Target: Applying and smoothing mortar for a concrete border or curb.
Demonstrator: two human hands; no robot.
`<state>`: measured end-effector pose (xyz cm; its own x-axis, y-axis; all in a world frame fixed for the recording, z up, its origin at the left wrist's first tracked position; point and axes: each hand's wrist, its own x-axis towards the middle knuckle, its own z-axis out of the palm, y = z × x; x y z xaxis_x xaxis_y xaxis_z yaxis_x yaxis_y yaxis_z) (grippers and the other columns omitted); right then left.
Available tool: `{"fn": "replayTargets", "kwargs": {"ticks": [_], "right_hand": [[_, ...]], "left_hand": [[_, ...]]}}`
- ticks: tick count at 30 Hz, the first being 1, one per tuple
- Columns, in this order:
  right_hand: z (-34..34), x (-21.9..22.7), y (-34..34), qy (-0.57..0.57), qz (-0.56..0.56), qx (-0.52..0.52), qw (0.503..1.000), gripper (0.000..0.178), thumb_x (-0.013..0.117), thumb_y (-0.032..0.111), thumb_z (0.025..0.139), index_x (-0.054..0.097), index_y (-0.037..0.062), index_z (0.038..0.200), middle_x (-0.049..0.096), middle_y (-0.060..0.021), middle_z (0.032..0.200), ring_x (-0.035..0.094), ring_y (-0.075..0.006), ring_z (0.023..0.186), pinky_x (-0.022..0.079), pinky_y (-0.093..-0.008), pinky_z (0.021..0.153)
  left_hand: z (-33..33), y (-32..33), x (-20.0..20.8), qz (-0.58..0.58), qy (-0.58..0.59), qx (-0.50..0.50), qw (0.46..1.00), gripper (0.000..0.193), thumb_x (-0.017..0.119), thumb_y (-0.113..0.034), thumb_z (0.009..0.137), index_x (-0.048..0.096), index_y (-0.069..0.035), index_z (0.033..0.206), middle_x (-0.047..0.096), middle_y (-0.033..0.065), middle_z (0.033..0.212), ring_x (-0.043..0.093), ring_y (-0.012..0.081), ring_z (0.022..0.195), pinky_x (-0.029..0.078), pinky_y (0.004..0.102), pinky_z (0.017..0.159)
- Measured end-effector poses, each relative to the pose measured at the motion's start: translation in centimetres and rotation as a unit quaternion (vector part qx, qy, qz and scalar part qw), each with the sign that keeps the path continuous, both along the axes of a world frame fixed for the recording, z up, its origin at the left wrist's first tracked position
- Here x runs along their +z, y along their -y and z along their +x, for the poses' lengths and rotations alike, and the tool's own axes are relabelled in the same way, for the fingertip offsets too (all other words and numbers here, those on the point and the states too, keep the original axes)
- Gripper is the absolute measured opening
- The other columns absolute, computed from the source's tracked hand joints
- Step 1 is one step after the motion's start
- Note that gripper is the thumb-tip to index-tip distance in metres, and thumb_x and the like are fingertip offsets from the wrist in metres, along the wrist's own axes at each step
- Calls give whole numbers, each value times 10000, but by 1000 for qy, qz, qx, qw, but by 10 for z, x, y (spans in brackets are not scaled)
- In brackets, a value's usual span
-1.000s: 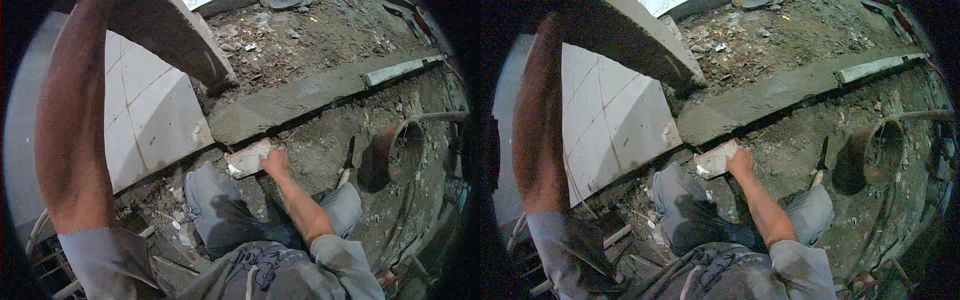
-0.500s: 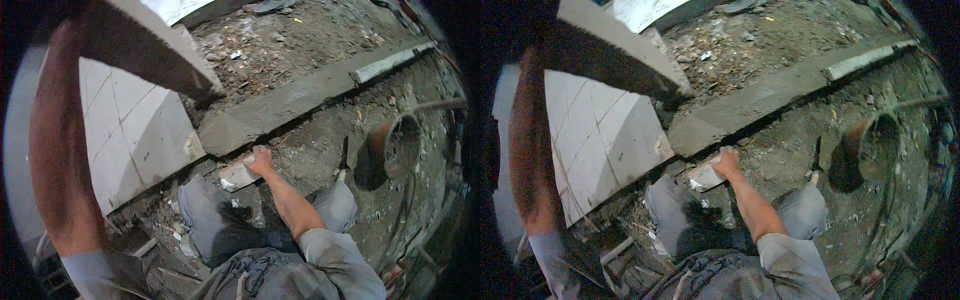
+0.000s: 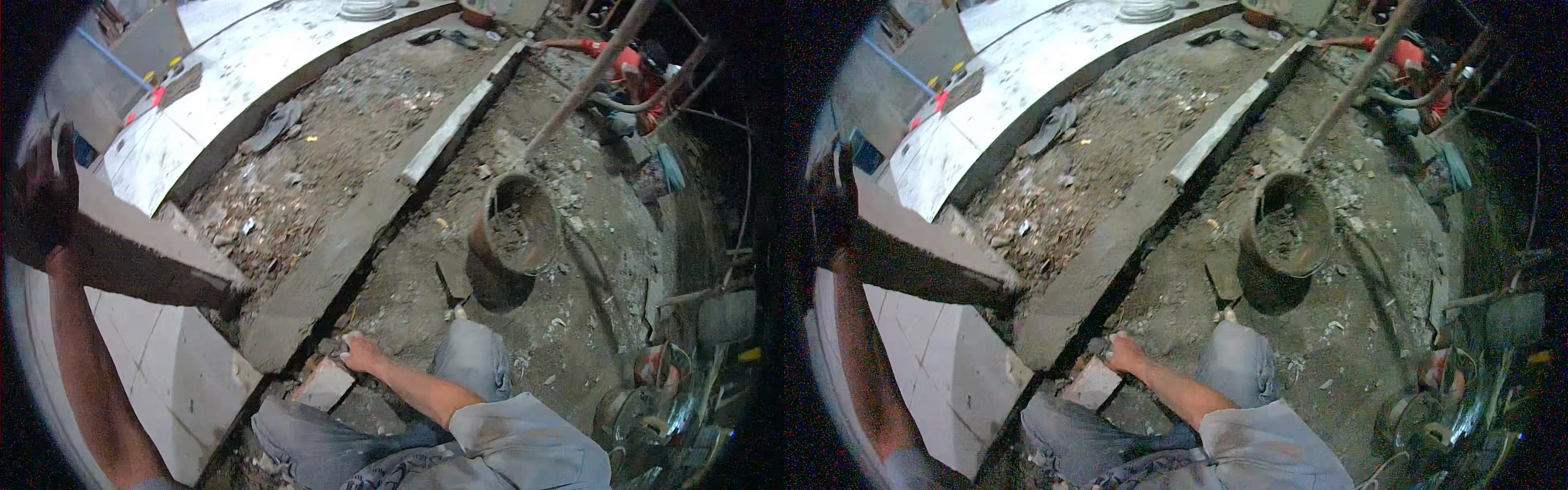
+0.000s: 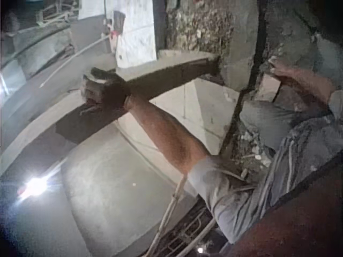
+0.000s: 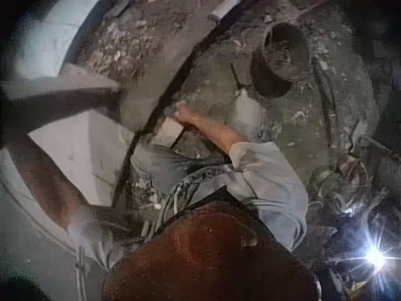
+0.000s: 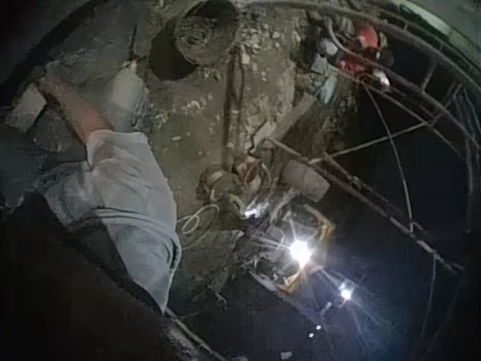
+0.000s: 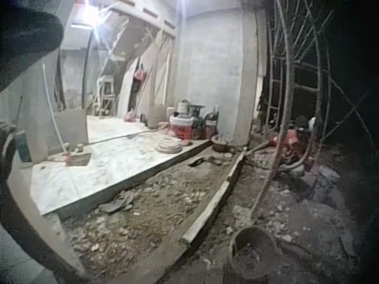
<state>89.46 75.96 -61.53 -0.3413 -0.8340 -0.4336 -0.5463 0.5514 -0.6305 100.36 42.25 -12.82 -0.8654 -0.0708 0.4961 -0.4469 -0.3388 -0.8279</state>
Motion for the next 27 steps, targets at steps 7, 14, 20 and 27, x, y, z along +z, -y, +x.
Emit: {"fn": "replayTargets", "kwargs": {"ticks": [7,14,20,27], "right_hand": [[-31,16,-46,17,103,1,994,491,589,329,728,528,-9,1079,571,-245,1016,545,-377,969,433,-445,839],[-17,-10,-94,47,190,85,977,408,586,365,743,604,34,982,593,-225,977,570,-372,925,457,-446,789],[-37,36,-83,59,166,-3,984,442,579,372,748,573,46,1045,597,-207,987,576,-363,913,455,-446,791],[-94,25,-71,11,132,-77,988,408,587,352,742,576,66,1033,613,-195,931,581,-365,889,457,-438,777]], "left_hand": [[-2,14,-9,261,-216,-354,872,297,515,-336,852,617,-66,924,606,115,904,539,308,905,363,487,888],[-21,-6,-7,230,-273,-344,869,268,525,-307,854,606,-72,955,599,117,945,534,300,947,392,437,875],[15,37,0,194,-182,-234,935,231,512,-249,877,570,-144,1074,591,53,1042,556,198,977,409,325,866],[24,59,-8,200,-168,-181,948,322,425,-248,912,468,-154,1217,532,69,1157,493,197,1086,371,327,938]]}}
